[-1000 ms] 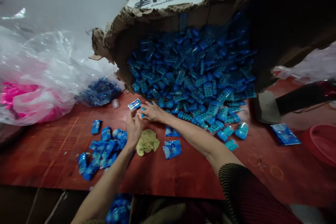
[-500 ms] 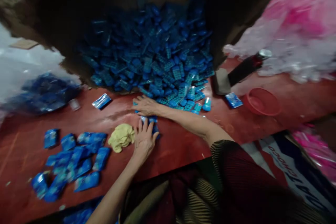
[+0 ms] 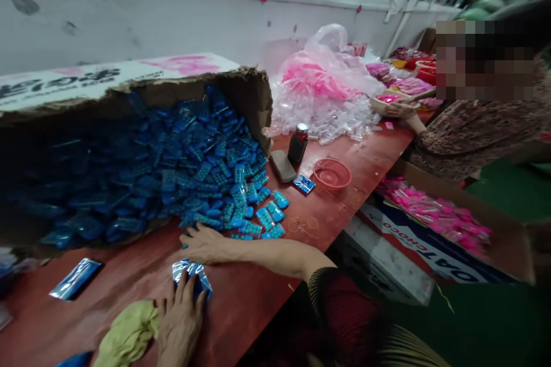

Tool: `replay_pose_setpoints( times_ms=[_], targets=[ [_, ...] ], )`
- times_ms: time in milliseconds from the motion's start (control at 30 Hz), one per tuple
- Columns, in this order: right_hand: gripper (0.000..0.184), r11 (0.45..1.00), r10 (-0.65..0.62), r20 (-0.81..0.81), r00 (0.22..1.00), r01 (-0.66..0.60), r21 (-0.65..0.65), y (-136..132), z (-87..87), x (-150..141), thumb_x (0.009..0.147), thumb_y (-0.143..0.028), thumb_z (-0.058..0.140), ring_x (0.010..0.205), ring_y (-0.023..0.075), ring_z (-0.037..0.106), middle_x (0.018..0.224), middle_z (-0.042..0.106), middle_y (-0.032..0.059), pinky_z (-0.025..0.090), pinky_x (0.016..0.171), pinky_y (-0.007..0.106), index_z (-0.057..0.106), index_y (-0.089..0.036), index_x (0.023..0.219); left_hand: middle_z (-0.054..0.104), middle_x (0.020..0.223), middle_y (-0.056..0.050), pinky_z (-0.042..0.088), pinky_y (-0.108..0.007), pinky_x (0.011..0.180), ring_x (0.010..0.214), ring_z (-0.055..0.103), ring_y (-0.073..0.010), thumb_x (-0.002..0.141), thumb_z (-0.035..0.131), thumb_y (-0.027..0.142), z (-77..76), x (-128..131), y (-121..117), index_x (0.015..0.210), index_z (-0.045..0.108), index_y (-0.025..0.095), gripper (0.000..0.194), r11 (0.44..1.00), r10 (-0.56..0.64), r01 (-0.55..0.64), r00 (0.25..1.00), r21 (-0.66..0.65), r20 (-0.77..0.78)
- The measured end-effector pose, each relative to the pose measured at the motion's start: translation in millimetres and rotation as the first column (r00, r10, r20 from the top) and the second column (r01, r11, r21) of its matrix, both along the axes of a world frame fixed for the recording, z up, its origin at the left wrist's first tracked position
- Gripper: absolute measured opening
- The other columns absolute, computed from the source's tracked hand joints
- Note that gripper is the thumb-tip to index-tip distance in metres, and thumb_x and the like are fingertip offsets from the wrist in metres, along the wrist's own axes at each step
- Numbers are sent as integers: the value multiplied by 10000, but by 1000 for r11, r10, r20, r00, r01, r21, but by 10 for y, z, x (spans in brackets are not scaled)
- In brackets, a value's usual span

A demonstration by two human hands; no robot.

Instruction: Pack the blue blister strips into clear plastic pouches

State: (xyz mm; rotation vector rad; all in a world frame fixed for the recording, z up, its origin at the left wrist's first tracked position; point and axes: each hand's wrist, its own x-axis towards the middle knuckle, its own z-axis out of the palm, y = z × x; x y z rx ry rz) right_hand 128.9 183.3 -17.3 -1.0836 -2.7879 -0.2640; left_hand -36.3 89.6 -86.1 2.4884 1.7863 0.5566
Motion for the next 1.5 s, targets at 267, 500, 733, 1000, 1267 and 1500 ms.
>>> replay_pose_setpoints(
  times_ms=[267,500,733,1000,1267,1500],
  targets=[
    [320,978,-188,-152,970,171,-119,-397,7,176,900,-97,383,1236,315,425,1315,507,193,287,979,590,577,-123,1154,519,1323,-185,294,-544,1026,1266,421,-345,841,415,342,274,174,-227,1196,574,130,443,995,41,-34,997,-99,69],
    [430,968,-163,-255,953,103,-231,-608,55,-39,897,-106,376,1354,345,283,1418,397,198,163,1018,666,468,-169,1313,395,1423,-194,179,-555,1080,1369,245,-334,882,385,352,607,-251,-406,1305,464,100,499,942,324,-333,937,46,132],
    [478,910,29,-195,980,-106,-400,-752,8,-1075,909,-245,405,1370,312,256,1465,340,157,212,1057,603,371,-134,1373,424,1395,-196,268,-458,1081,1317,364,-265,906,290,426,443,-663,-289,1352,387,114,553,901,419,-417,768,-118,485],
    [317,873,121,-161,980,-182,-452,-892,-22,-770,882,-179,457,1336,302,294,1429,392,144,221,1046,578,570,-149,1178,386,1414,-221,174,-559,1072,1376,190,-366,901,273,446,320,-456,-288,1256,530,85,568,891,453,-433,860,-133,234],
    [298,902,-290,-111,951,232,-364,-1124,-65,-53,934,-264,411,1024,250,488,1224,561,116,386,806,370,578,-203,1173,313,1455,-226,113,-633,1042,1370,162,-411,841,465,378,423,-475,-84,1265,508,108,504,889,457,-453,877,-65,148],
    [307,919,-338,-106,935,304,-250,-1212,-305,-155,954,-212,341,857,208,476,921,613,91,321,716,318,639,-176,892,582,1192,-168,404,-413,961,1123,534,-268,826,510,365,575,-45,-944,1099,606,136,369,936,339,-321,710,-145,617]
  ],
)
